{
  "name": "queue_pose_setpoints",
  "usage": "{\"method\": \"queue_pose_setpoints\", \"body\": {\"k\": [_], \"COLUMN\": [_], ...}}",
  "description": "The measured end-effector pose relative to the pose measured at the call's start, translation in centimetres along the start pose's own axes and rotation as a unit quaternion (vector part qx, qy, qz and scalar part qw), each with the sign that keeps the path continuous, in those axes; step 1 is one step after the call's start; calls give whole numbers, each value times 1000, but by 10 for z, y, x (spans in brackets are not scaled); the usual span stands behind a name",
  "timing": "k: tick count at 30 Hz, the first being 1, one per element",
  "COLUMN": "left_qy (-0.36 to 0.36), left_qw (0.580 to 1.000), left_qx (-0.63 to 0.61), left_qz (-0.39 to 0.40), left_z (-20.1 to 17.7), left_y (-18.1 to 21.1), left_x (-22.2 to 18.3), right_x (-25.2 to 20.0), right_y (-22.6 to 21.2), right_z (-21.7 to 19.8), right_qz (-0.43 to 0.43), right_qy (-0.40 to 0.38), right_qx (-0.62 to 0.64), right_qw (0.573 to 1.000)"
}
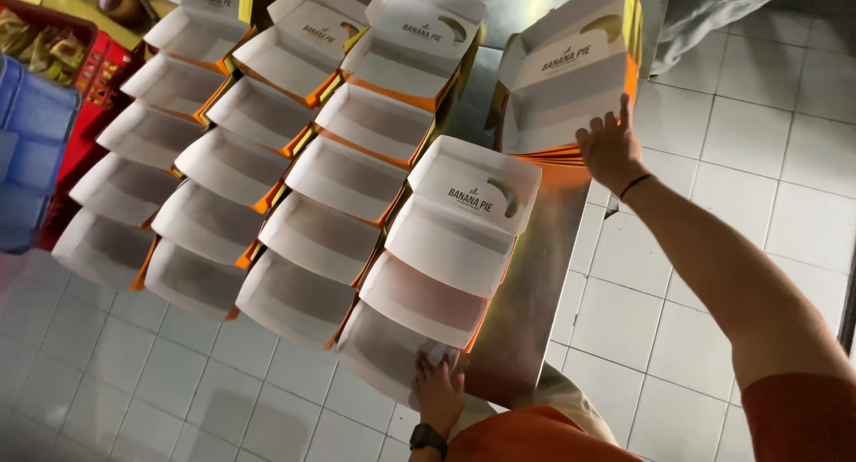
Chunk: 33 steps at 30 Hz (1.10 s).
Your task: The person organizes several empty white and orange cardboard pie boxes on a metal table, then picks up individual yellow plastic-wrapped snack packets from a blue crate to inspect them.
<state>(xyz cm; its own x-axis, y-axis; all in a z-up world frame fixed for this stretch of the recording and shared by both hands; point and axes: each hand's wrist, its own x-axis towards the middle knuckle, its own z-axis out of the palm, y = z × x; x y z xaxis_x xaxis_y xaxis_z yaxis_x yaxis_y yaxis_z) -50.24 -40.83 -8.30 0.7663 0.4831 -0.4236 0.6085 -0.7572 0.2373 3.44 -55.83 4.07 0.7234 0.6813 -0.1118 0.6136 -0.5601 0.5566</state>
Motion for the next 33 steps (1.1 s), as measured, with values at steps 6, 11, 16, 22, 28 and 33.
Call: {"method": "queue_pose_setpoints", "body": {"k": [6,11,16,22,28,33], "left_qy": [-89,-126,-100,-133,-128,-167], "left_qw": [986,980,981,973,973,966], "left_qx": [-83,-110,-114,-133,-133,-127], "left_qz": [-112,-110,-124,-133,-137,-151], "left_z": [-5,-25,-22,-21,-25,-40], "left_y": [32,44,46,43,41,43], "left_x": [2,9,9,5,5,7], "right_x": [32,48,61,33,-40,-51], "right_y": [56,85,111,74,-69,-144], "right_z": [18,11,1,-51,-105,-57], "right_qz": [-8,74,73,-3,-42,-38], "right_qy": [-25,-38,198,365,252,182], "right_qx": [33,175,315,450,631,524], "right_qw": [999,981,925,815,733,831]}}
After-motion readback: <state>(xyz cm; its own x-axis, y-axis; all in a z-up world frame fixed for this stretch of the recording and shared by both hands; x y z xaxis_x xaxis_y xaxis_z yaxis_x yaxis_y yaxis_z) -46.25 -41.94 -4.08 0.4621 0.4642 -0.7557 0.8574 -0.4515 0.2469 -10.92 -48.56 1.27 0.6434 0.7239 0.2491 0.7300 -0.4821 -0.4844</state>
